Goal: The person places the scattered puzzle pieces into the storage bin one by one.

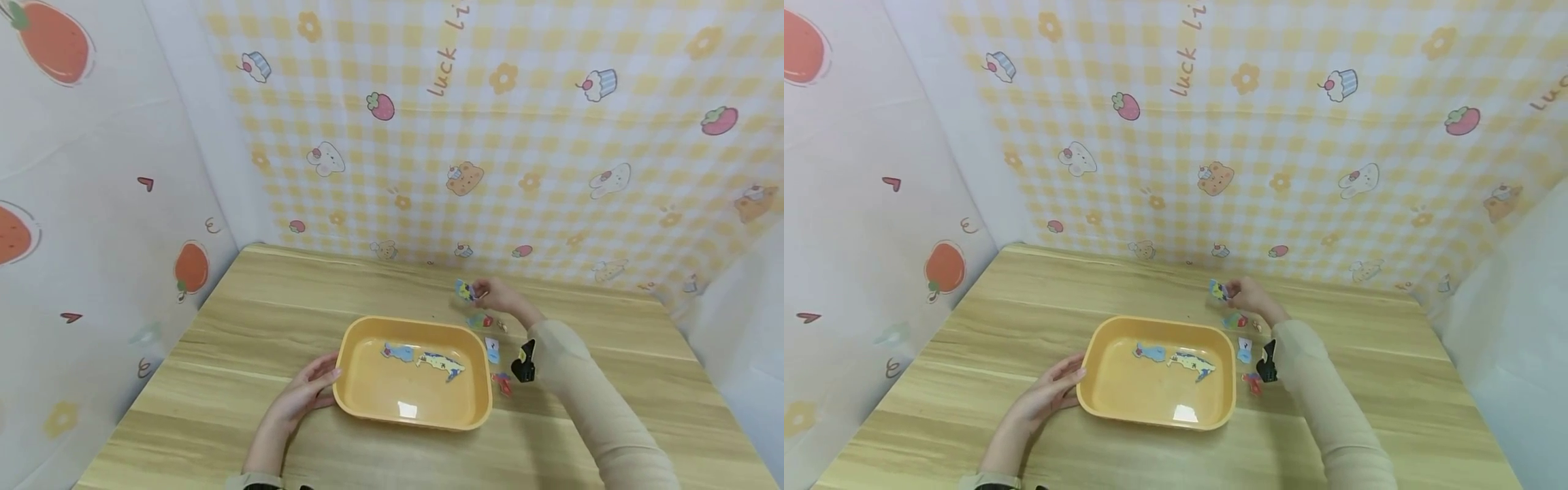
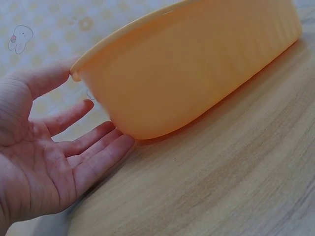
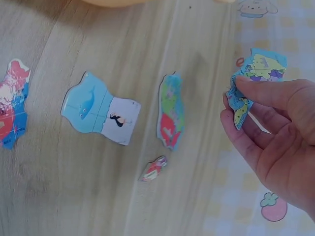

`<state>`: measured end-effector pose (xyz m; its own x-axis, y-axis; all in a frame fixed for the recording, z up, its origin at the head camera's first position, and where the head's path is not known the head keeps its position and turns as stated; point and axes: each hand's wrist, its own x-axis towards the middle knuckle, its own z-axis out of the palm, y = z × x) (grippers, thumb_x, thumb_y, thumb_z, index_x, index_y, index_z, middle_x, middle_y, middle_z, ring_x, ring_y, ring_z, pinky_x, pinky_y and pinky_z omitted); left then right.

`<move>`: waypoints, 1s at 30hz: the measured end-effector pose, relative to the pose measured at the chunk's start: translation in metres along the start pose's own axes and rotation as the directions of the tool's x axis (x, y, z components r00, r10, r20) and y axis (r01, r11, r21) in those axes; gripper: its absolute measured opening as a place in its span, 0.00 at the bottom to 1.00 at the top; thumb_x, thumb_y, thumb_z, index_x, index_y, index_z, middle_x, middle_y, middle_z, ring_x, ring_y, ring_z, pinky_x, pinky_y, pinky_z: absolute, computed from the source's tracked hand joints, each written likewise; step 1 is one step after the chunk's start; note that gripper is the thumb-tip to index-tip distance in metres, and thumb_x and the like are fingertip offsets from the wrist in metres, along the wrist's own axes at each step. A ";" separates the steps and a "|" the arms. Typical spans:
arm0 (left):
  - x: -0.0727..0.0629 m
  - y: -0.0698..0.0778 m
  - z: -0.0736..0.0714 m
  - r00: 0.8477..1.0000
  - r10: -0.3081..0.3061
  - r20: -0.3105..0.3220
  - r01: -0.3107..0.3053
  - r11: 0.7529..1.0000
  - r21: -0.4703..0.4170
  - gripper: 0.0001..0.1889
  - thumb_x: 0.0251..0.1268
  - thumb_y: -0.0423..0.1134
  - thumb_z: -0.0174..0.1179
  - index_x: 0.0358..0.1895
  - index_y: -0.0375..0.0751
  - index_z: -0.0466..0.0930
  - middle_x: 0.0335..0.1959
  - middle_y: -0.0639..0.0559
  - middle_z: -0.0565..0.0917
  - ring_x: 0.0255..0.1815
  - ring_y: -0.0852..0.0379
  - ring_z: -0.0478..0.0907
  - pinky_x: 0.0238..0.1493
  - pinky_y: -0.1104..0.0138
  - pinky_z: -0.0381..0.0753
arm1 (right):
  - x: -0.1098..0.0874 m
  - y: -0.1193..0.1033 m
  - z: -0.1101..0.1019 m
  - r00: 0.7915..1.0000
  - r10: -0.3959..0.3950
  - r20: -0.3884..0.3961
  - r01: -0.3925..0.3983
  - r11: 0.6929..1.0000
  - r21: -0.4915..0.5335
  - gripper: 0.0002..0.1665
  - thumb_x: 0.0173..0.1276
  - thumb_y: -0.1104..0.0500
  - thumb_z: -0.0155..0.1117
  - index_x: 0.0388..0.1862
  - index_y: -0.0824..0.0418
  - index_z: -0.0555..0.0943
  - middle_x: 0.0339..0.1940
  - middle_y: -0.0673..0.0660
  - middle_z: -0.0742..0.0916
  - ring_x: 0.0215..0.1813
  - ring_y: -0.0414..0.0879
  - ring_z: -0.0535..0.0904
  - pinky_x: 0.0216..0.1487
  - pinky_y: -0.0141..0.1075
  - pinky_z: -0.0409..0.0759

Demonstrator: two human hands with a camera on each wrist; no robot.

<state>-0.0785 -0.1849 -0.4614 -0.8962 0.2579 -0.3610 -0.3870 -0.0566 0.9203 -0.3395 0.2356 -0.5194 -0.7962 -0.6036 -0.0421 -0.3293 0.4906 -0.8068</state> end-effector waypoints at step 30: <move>0.002 0.001 0.001 1.000 -0.002 0.007 0.002 1.000 -0.001 0.35 0.65 0.44 0.53 0.69 0.33 0.49 0.67 0.30 0.57 0.53 0.54 0.73 0.52 0.58 0.77 | -0.041 -0.194 0.009 0.978 0.207 -0.006 -0.207 0.976 -0.073 0.23 0.56 0.67 0.65 0.49 0.77 0.74 0.43 0.71 0.83 0.46 0.57 0.80 0.46 0.39 0.81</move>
<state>-0.0803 -0.1838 -0.4609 -0.8939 0.2648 -0.3618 -0.3890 -0.0568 0.9195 -0.2385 0.1594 -0.3668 -0.8499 -0.4854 -0.2049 -0.1938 0.6497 -0.7351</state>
